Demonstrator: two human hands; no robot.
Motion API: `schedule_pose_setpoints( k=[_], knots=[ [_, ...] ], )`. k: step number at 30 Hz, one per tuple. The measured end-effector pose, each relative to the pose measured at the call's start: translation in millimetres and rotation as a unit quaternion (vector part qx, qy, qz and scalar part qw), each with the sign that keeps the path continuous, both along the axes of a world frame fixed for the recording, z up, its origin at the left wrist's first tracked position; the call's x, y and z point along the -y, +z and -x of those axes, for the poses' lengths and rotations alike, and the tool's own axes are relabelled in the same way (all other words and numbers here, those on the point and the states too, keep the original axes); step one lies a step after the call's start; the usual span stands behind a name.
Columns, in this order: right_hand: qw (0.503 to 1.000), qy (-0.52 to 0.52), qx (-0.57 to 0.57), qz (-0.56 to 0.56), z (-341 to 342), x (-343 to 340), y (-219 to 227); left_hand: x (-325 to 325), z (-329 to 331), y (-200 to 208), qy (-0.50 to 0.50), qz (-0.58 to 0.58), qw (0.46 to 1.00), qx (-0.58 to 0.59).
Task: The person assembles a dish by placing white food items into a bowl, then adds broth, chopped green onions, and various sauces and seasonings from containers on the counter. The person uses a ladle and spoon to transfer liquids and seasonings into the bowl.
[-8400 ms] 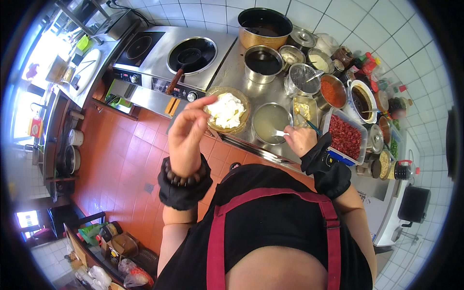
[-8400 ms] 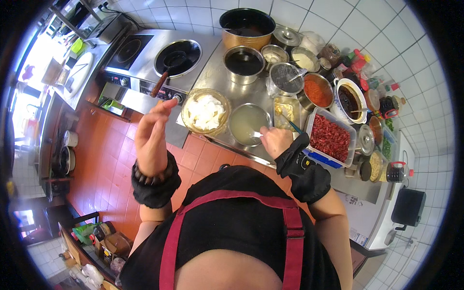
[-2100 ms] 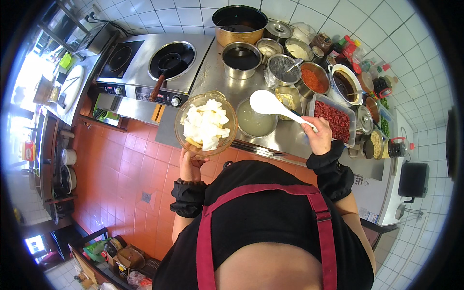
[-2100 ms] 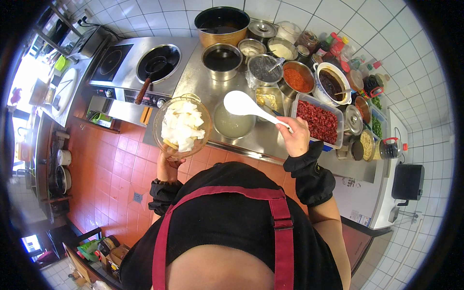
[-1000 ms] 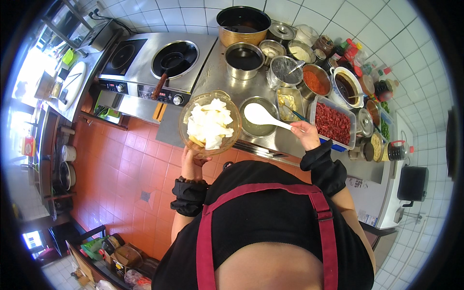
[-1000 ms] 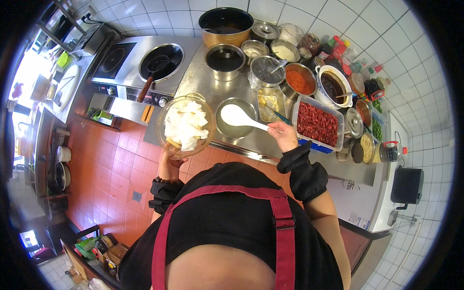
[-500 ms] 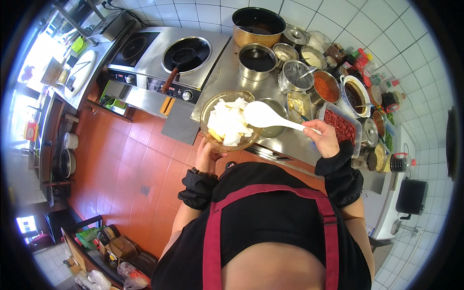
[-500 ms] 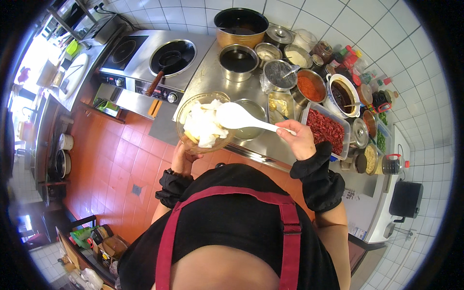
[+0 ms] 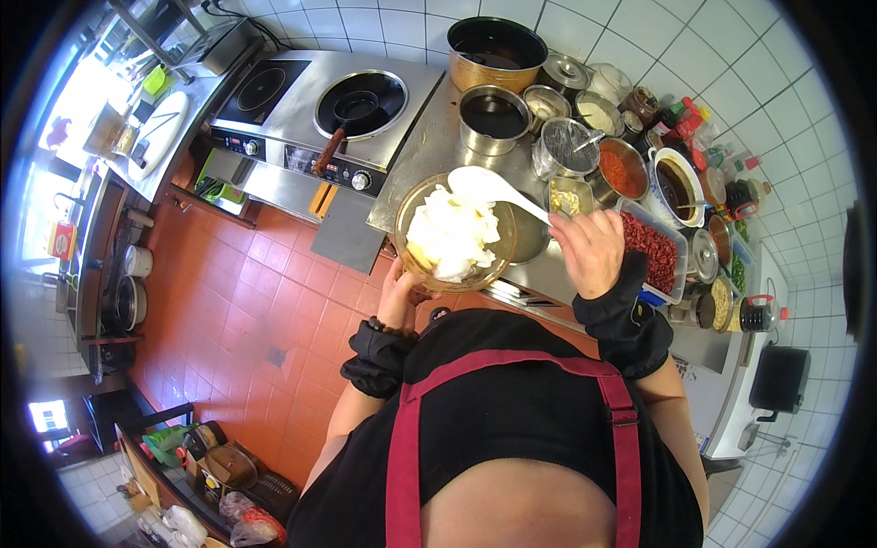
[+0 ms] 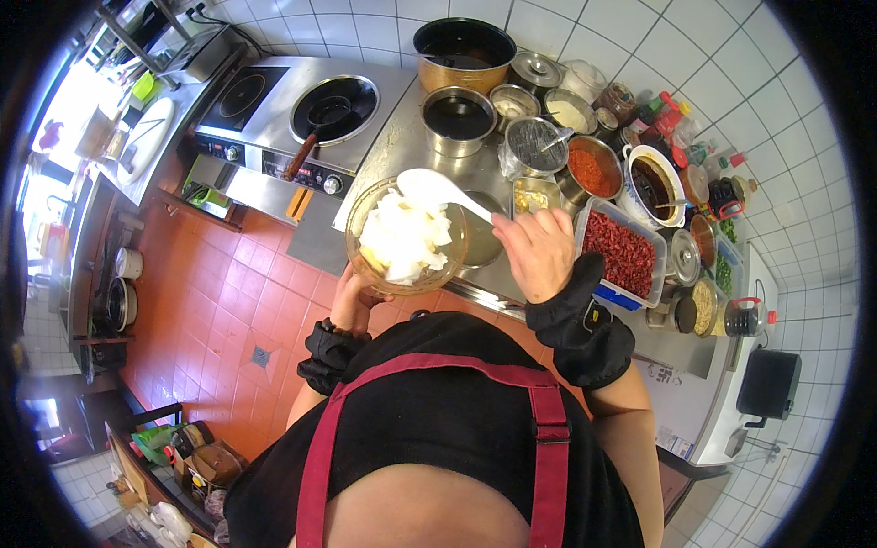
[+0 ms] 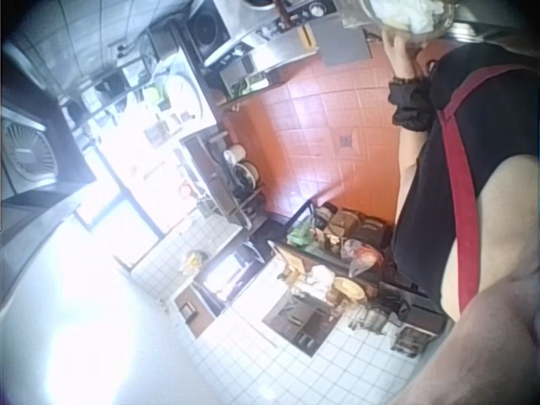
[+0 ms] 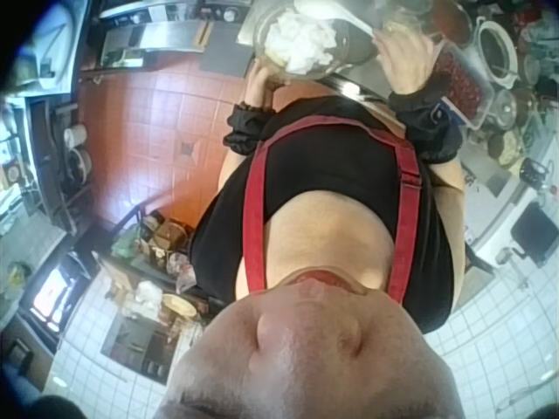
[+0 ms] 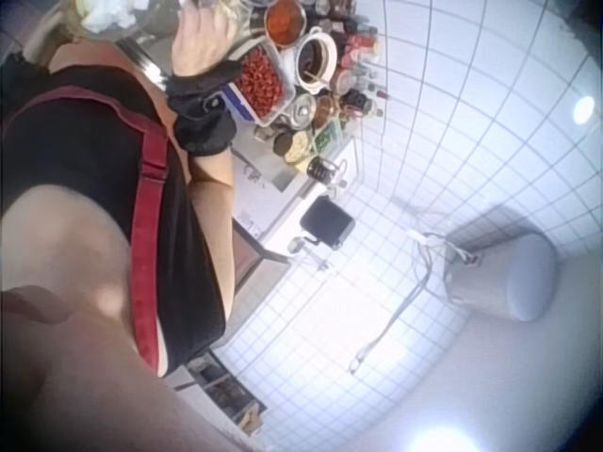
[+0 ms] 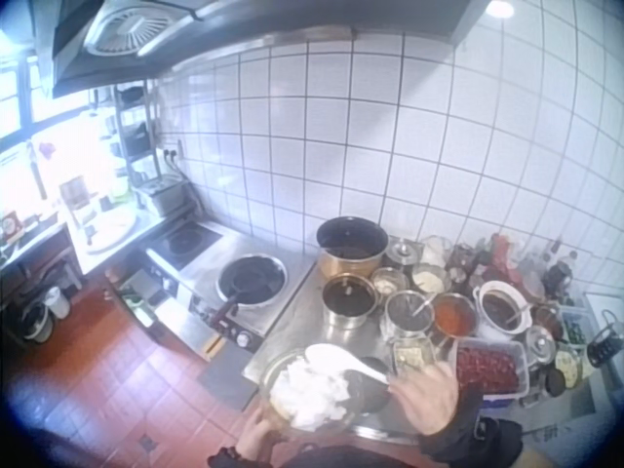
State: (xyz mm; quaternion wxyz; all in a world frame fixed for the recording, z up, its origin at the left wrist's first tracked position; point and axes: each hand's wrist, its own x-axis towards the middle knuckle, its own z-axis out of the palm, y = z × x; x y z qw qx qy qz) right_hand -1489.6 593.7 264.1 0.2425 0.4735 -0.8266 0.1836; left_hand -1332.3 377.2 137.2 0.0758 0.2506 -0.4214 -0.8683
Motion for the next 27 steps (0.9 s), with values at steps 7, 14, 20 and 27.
schedule_pose_setpoints(
  k=[7,14,20,27],
  knots=[
    [0.996,-0.067,0.037,0.056,-3,-33,-14,5,-2,-7,0.033,-0.005,0.999,0.006],
    [0.995,-0.092,0.034,-0.011,1,-55,-48,16,-10,-18,0.055,0.001,0.998,0.007],
    [0.968,-0.164,0.188,-0.012,4,-59,-79,19,-12,-18,0.076,-0.011,0.997,-0.007],
    [0.82,-0.144,0.524,0.179,19,-78,-93,19,-15,-19,0.08,-0.012,0.997,0.004]
  ],
)
